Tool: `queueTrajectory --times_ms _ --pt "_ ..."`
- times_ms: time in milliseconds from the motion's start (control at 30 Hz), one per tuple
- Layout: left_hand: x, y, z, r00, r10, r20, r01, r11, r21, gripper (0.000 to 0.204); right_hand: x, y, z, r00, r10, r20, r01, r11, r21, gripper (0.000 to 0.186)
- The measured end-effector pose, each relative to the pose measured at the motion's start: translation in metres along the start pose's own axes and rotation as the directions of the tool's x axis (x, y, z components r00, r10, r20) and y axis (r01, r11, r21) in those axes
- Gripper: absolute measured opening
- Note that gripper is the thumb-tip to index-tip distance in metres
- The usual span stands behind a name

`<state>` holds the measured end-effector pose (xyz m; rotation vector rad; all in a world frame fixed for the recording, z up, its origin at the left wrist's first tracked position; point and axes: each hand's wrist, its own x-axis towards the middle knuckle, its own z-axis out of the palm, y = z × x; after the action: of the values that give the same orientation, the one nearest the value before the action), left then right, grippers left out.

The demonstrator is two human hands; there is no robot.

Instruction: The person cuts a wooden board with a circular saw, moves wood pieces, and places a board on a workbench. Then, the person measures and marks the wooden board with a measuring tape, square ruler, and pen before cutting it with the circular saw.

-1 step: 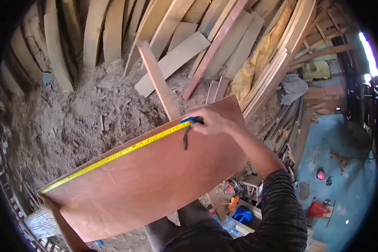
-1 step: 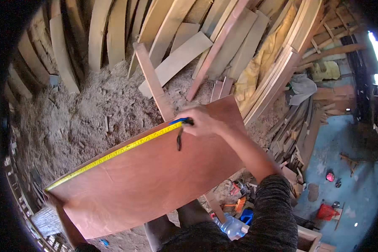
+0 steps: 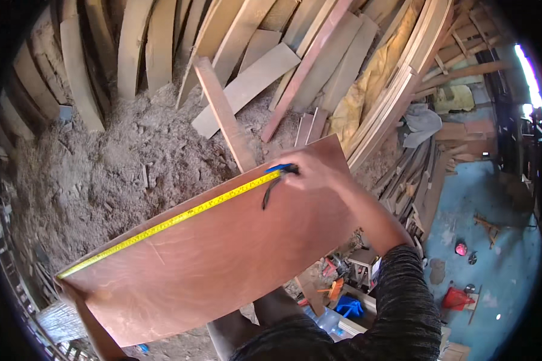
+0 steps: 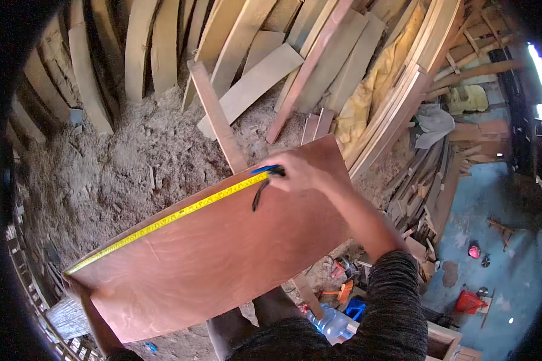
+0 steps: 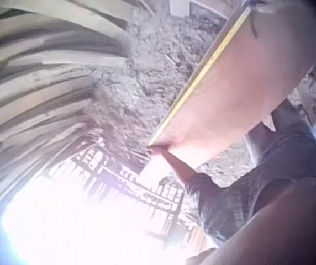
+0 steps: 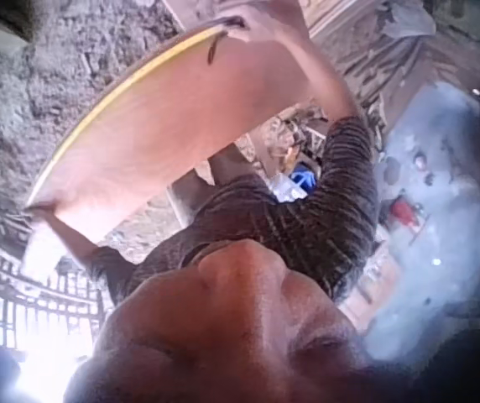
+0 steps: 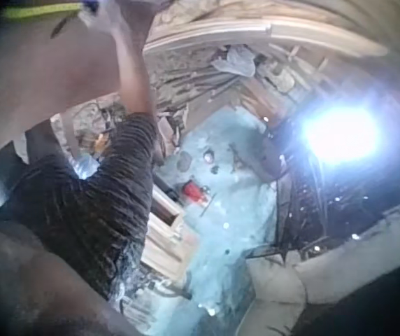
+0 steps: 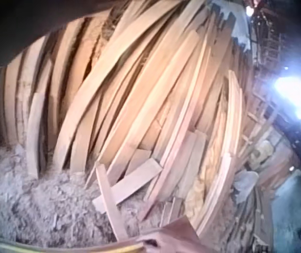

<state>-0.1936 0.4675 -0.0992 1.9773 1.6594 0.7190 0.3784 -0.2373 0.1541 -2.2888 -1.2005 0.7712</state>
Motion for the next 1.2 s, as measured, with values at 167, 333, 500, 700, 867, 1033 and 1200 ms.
queueTrajectory --times_ms 167,333,500,700,867,1033,1200 --pt "0.01 -0.002 -0.008 0.985 -0.15 0.087 0.146 0.988 0.045 0.081 -0.075 0.073 -0.08 0.966 0.24 -0.093 -0.241 0.97 -0.005 0.041" --pt "0.02 0.004 -0.007 0.993 0.066 0.096 -0.082 0.982 0.169 0.069 -0.114 0.134 -0.153 0.891 0.449 -0.07 -0.447 0.894 0.038 0.034" --pt "0.01 0.067 0.011 0.887 0.437 -0.148 -0.429 0.9 0.079 0.058 -0.124 0.19 -0.169 0.943 0.315 -0.105 -0.309 0.949 0.068 0.034" --pt "-0.207 0.323 0.148 0.9 0.435 -0.031 -0.415 0.831 -0.37 0.05 -0.133 0.219 -0.18 0.909 0.416 -0.021 -0.416 0.909 0.003 0.031" --pt "-0.432 0.608 0.196 0.418 0.803 0.424 -0.43 0.586 -0.686 0.043 -0.13 0.242 -0.168 0.94 0.34 -0.018 -0.339 0.94 0.031 0.032" --pt "-0.551 0.713 0.291 -0.121 0.801 0.587 -0.41 0.498 -0.764 0.044 -0.12 0.245 -0.166 0.963 0.267 -0.026 -0.265 0.962 0.06 0.031" --pt "-0.59 0.755 0.331 -0.443 0.663 0.603 -0.37 0.478 -0.797 0.039 -0.125 0.244 -0.165 0.956 0.289 -0.045 -0.285 0.955 0.086 0.028"
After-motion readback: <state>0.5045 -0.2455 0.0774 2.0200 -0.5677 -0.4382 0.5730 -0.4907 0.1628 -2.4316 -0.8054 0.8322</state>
